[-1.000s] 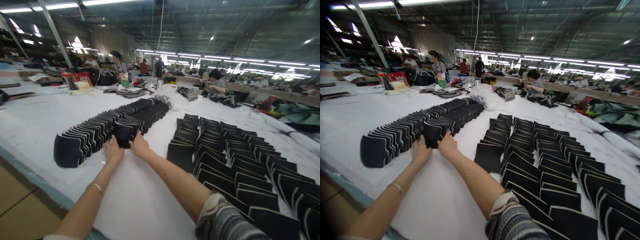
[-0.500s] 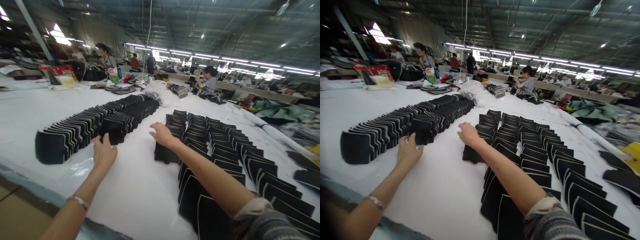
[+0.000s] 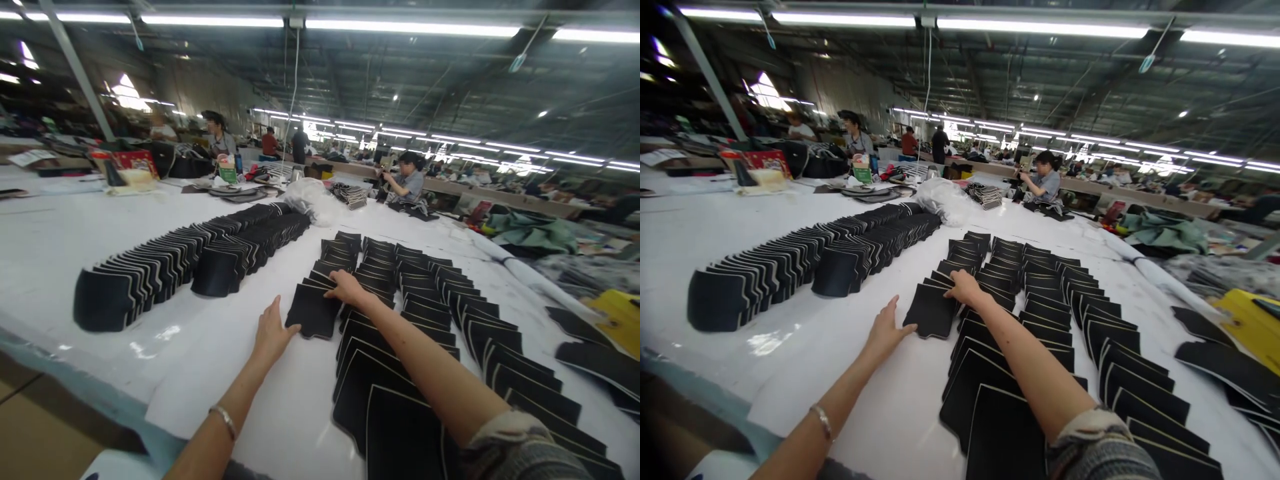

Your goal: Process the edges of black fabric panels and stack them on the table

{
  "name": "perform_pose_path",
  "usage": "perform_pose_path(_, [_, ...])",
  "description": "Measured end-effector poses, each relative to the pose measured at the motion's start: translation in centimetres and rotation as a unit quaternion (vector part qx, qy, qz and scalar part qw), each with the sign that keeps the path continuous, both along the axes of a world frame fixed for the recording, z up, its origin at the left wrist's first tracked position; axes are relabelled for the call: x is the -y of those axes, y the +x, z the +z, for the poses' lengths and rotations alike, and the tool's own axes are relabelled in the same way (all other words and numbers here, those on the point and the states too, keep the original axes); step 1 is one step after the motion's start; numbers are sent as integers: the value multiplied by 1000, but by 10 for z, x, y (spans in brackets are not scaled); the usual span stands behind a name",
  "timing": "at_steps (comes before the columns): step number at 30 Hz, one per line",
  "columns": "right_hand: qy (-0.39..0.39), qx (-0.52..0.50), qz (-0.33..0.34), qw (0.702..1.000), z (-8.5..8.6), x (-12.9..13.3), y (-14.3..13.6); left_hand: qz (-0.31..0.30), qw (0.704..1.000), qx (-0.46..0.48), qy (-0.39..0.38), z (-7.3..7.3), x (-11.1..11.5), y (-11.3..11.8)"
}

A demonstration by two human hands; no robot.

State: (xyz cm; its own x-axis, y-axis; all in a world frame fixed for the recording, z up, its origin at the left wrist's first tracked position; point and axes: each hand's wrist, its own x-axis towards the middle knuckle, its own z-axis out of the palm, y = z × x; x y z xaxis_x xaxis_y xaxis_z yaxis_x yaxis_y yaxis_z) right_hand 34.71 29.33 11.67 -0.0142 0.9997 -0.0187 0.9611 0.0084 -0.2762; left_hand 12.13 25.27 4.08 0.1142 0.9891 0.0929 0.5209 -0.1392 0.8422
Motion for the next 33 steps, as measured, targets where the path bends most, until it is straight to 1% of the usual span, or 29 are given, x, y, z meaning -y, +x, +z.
perform_pose_path(3, [13,-74,53,996,8,11,-6,-4,998,56,-37,2,-13,2])
perform_pose_path(6, [29,-156,105,982,15,25,-14,-23,990,120,-66,17,-10,-2])
perform_pose_path(9, [13,-222,160,962,17,39,-21,-65,978,173,-96,36,12,-15])
perform_pose_path(11, [-15,-241,190,952,14,51,-25,-96,967,197,-132,41,36,-27])
perform_pose_path(13, [-44,-233,207,949,6,66,-29,-107,959,204,-164,34,63,-37])
perform_pose_path(14, [-53,-221,210,951,1,76,-33,-99,963,188,-168,26,77,-40])
perform_pose_path(16, [-49,-187,210,958,-6,96,-41,-67,977,127,-159,9,101,-45])
perform_pose_path(18, [-18,-149,211,966,-8,116,-49,-13,993,46,-111,-5,117,-47])
perform_pose_path(19, [1,-131,215,968,-7,126,-54,12,997,11,-77,-8,122,-47])
perform_pose_path(21, [30,-97,230,968,-4,142,-61,40,998,-28,-25,-10,126,-46])
perform_pose_path(24, [36,-55,243,968,-3,155,-70,36,999,-32,-22,-3,124,-43])
perform_pose_path(28, [34,-29,227,973,-11,158,-78,59,998,-31,-4,5,124,-42])
perform_pose_path(30, [29,-28,223,974,-14,156,-81,46,998,5,-38,5,124,-44])
perform_pose_path(33, [12,-44,226,973,-9,150,-83,-12,992,79,-94,5,123,-49])
